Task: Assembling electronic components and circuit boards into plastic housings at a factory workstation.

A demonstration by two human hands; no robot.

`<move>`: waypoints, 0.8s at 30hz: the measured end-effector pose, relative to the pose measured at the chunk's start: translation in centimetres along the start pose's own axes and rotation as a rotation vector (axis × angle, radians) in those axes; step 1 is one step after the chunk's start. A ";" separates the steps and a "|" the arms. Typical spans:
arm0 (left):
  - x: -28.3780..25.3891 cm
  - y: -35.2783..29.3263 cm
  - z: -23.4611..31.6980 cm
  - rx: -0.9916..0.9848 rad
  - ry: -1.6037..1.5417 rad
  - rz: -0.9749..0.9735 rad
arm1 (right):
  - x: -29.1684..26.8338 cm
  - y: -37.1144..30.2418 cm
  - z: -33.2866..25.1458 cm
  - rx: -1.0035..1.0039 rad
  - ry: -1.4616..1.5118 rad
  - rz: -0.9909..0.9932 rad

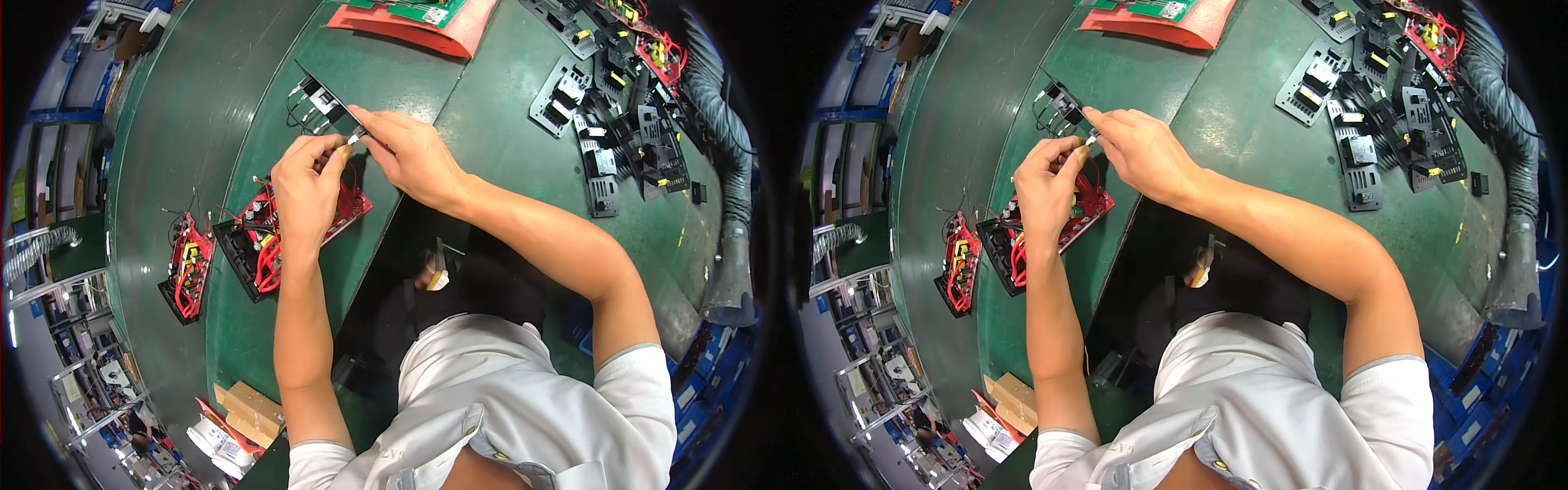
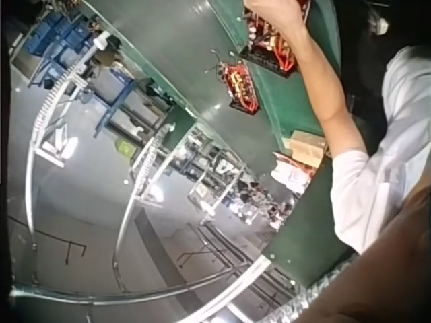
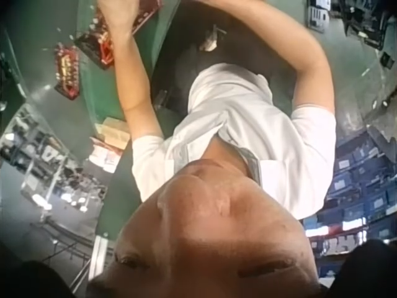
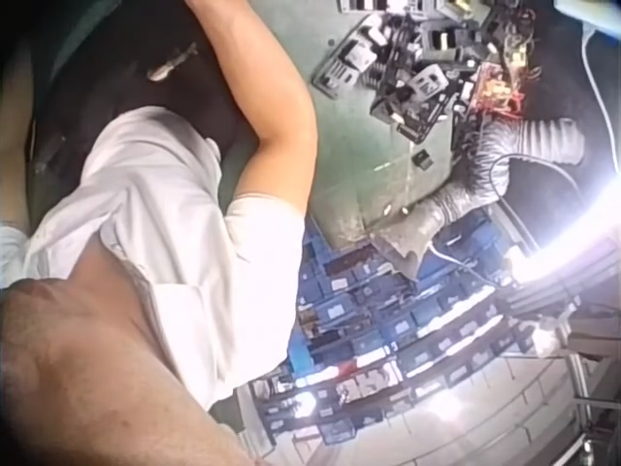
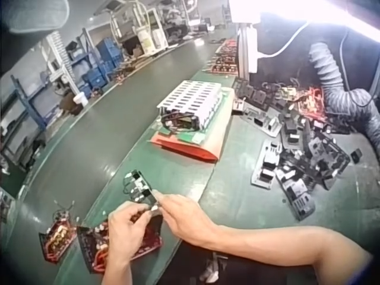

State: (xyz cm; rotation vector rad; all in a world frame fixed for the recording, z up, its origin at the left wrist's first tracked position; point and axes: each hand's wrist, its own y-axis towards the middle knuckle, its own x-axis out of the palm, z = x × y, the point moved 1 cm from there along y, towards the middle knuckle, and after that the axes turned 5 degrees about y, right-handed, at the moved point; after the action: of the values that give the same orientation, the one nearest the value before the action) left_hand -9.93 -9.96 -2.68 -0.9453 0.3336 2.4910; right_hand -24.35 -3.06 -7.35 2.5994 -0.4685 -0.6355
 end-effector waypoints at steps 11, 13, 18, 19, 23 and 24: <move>-0.4 -0.3 -0.3 0.122 0.117 0.032 | -0.5 -1.3 2.5 0.290 0.145 -0.091; -4.9 -2.1 1.1 0.043 0.337 0.161 | -1.2 -0.8 1.9 0.487 0.229 -0.126; -10.6 -9.2 -7.0 -0.449 0.479 0.108 | 0.0 -0.7 2.7 0.418 0.226 -0.067; -10.4 -9.5 -7.6 -0.461 0.362 0.030 | 0.1 -0.8 3.1 0.394 0.208 -0.066; -9.6 -6.7 -7.0 -0.443 0.328 0.047 | -1.5 -1.0 4.1 0.447 0.328 -0.015; -9.9 -6.0 -8.8 -0.397 0.203 0.117 | -1.3 -0.8 3.8 0.462 0.337 -0.022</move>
State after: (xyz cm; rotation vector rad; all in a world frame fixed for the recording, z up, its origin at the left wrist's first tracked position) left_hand 4.55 -11.29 -2.85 -1.3757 -0.0516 2.6260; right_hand -27.14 -3.02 -10.34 3.0666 -0.5252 -0.0856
